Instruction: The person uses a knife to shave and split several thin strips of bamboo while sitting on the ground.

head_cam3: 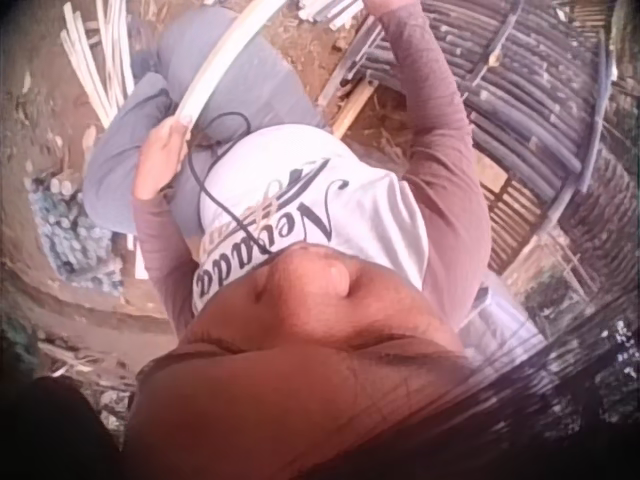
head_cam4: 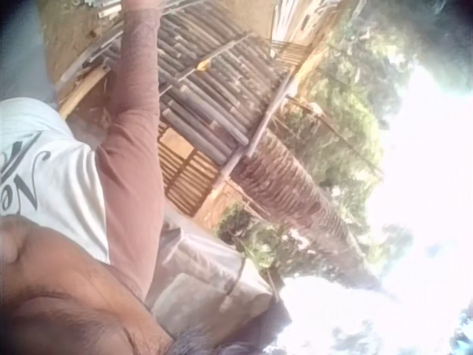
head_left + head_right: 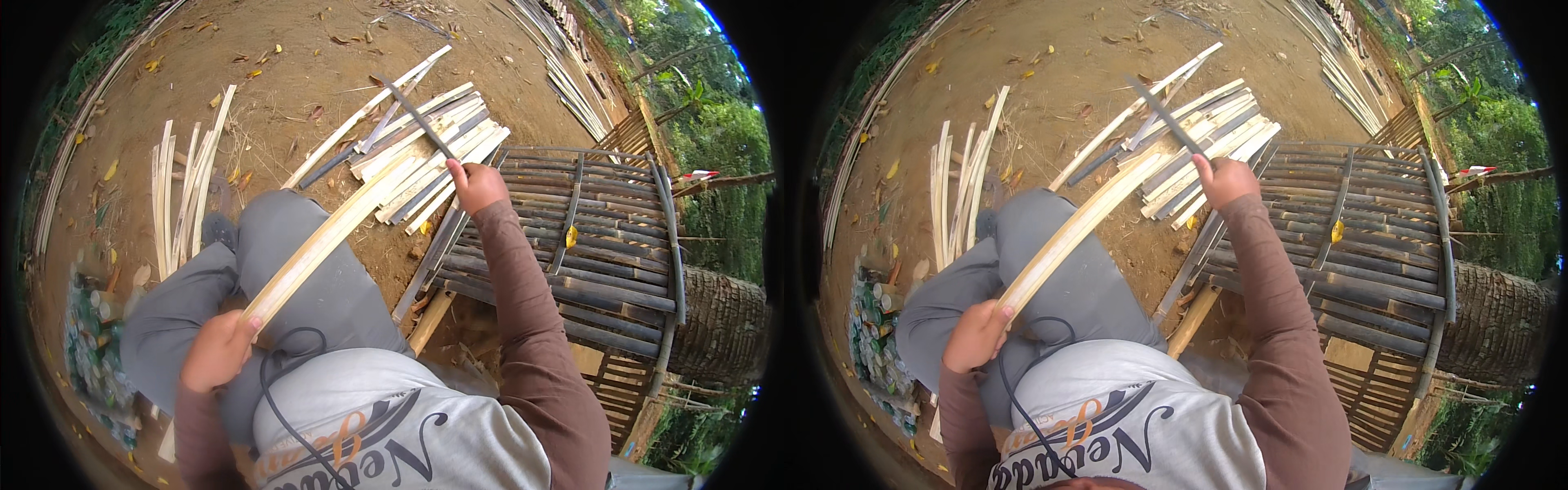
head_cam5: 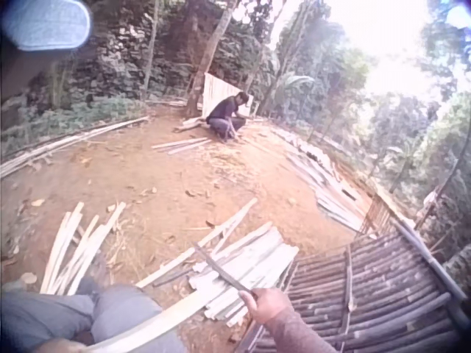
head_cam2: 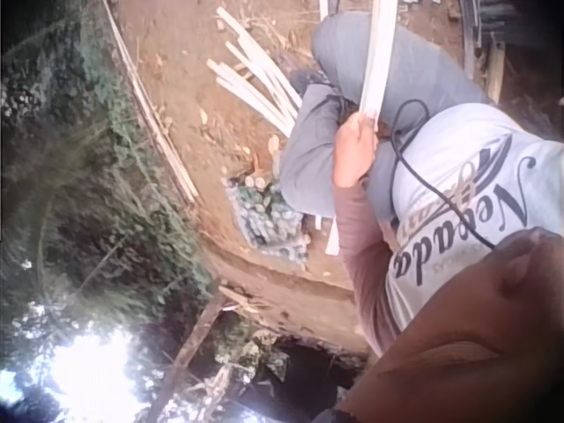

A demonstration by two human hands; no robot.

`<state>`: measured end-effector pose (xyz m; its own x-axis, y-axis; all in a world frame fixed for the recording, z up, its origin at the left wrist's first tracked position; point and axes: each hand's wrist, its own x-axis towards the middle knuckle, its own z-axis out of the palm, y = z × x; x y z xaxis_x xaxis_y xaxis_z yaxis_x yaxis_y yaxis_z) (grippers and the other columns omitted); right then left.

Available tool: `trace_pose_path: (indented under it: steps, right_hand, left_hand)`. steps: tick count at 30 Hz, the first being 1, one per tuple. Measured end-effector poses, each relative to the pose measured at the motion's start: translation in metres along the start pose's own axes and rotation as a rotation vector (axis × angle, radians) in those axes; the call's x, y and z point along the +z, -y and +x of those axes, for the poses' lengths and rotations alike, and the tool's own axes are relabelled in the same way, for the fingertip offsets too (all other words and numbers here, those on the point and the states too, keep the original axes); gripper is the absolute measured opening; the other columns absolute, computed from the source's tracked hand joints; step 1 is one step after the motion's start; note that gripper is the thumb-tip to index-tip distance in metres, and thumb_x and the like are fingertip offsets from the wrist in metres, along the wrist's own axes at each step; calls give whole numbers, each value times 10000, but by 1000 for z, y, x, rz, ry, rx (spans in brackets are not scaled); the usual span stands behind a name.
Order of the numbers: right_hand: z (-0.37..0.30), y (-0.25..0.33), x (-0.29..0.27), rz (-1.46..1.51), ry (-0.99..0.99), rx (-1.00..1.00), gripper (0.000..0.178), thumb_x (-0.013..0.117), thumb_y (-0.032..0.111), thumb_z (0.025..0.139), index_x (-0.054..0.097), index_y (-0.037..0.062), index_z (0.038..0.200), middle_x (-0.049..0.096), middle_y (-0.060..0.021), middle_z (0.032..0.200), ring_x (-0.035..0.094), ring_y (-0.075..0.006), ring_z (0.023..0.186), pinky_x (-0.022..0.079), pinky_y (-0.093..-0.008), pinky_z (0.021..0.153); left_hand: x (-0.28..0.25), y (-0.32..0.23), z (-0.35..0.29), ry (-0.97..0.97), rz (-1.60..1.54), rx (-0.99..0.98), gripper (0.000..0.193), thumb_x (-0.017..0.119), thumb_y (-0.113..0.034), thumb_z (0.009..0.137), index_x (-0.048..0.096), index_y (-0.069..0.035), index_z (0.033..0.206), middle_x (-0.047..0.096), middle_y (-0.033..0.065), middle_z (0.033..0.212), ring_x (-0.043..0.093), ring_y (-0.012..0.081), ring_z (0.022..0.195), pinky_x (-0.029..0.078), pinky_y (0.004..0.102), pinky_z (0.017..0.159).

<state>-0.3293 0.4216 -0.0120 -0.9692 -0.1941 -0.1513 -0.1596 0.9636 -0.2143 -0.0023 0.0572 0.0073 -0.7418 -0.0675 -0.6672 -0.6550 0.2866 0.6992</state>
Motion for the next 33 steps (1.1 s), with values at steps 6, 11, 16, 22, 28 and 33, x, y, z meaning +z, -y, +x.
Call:
trace_pose_path:
  steps: [6,11,16,22,28,33]
  right_hand:
    - [-20,27,14,-49,-14,-258,717,473,625,1058,761,-22,940,720,-257,820,704,-451,819,556,-534,789]
    - [9,2,4,98,-142,14,727,466,627,1059,760,-20,908,714,-254,778,712,-441,797,563,-528,786]
    - [-26,26,17,-43,-14,-221,690,463,610,1069,769,8,931,720,-221,782,705,-431,776,563,-525,764]
    - [-1,13,9,94,-128,-105,709,488,637,1048,761,-11,957,722,-271,848,705,-466,846,556,-538,804]
    - [22,-16,13,-3,-179,18,679,499,628,1044,771,15,939,729,-248,846,705,-455,833,560,-532,783]
    - [8,-14,18,-192,-89,-386,611,537,614,1030,756,49,962,728,-207,819,703,-423,808,554,-522,773]
  left_hand:
    - [-3,5,-2,1,-32,-14,441,527,-364,1122,592,-30,841,519,-5,572,487,95,460,406,296,456]
    - [-2,6,6,1,16,58,439,526,-359,1122,596,-25,846,522,1,573,494,97,466,409,301,461]
    - [-4,11,-2,-2,-5,-2,431,530,-352,1118,596,-16,856,531,21,581,513,111,474,418,316,469]
    - [-6,8,1,36,-47,-31,426,524,-352,1121,605,-15,872,529,17,577,510,107,469,419,313,466]
    - [-2,-6,1,5,43,15,423,532,-345,1122,592,-23,854,521,2,571,498,100,464,412,308,461]
    - [-8,7,-6,21,-41,-8,424,537,-348,1120,590,-35,839,531,2,583,494,97,463,416,299,459]
